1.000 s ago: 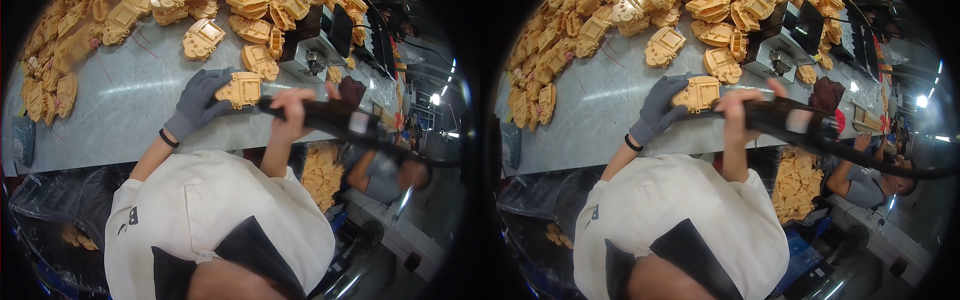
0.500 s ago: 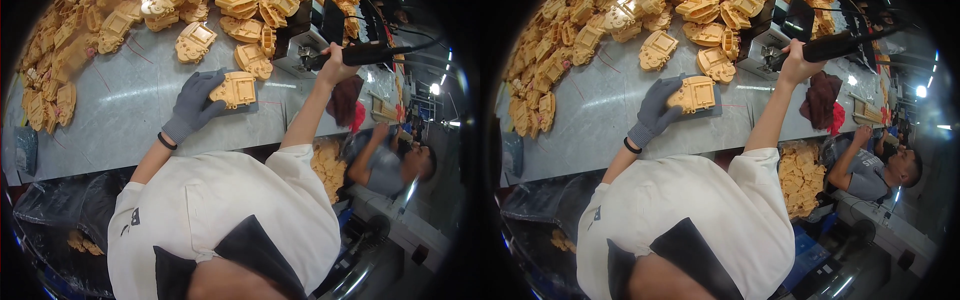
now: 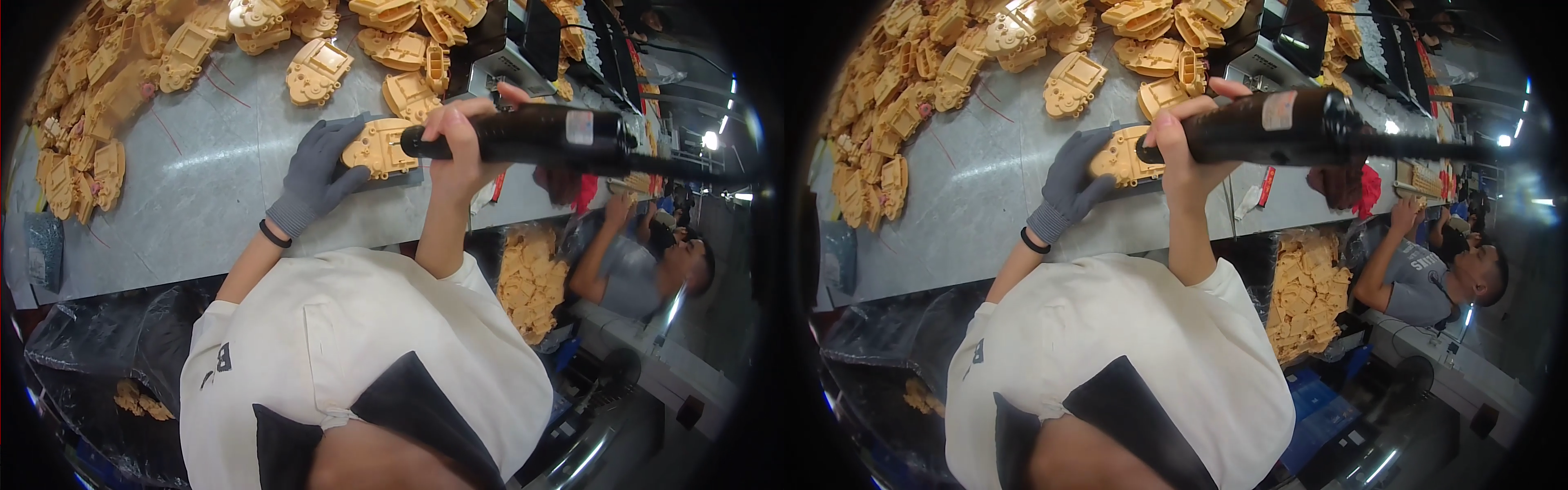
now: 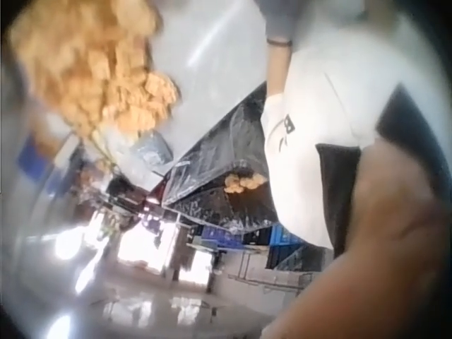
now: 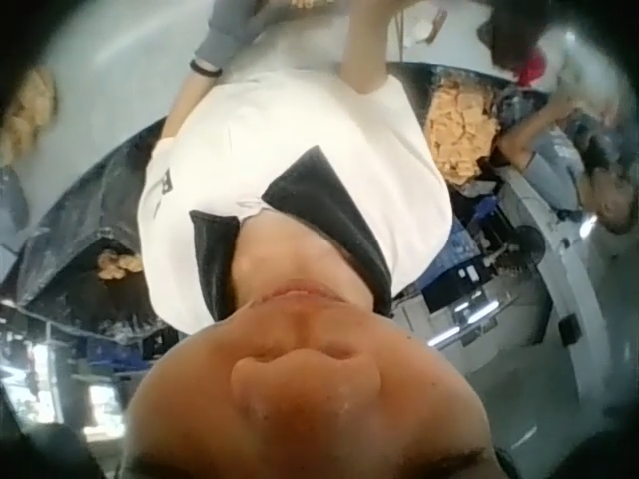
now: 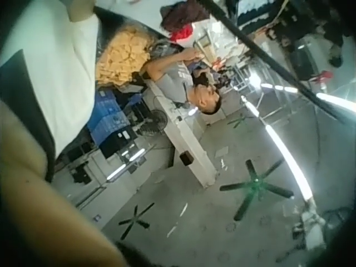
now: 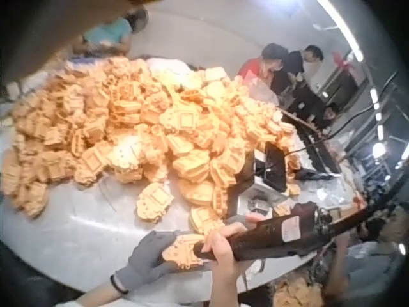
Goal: The person assembles plastic toy tank parts by hand, joining them with screws using an electric screwdriver.
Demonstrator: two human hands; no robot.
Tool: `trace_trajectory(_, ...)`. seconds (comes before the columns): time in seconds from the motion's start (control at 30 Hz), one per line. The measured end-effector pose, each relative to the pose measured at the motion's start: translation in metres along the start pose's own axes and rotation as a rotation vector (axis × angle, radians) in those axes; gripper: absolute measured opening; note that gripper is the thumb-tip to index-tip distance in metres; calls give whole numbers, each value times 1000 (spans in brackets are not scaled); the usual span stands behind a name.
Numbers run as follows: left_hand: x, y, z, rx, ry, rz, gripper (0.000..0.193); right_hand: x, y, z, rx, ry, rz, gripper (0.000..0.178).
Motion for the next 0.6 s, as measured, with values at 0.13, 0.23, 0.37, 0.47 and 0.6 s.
trace_trajectory(0.13, -1, -3, 1, -14, 9, -2, 56, 6, -14, -21, 38, 21, -32, 51)
trace_trajectory(0.23, -2, -3, 3, -28, 6, 3, 55, 5, -20, -25, 83, 53, -38, 48)
trace_trajectory(0.37, -2, -4, 4, -26, 5, -12, 55, 4, -26, -26, 79, 49, -48, 46)
trace_trajectory(0.47, -1, -4, 3, -31, 3, -2, 55, 7, -35, -28, 8, 62, -56, 44)
trace_trajectory(0.6, -2, 1, 2, -49, -5, -4, 55, 13, -40, -35, -72, 64, -119, 39)
Point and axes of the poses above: each hand's wrist, its own x-axis towards the middle knuckle, its own z-axis out of the back of the hand, y = z × x, the point moved 10 cm from there along x, towards the middle knuckle, and after that the axes turned 2 degrees about -y, right-handed, at the moved point
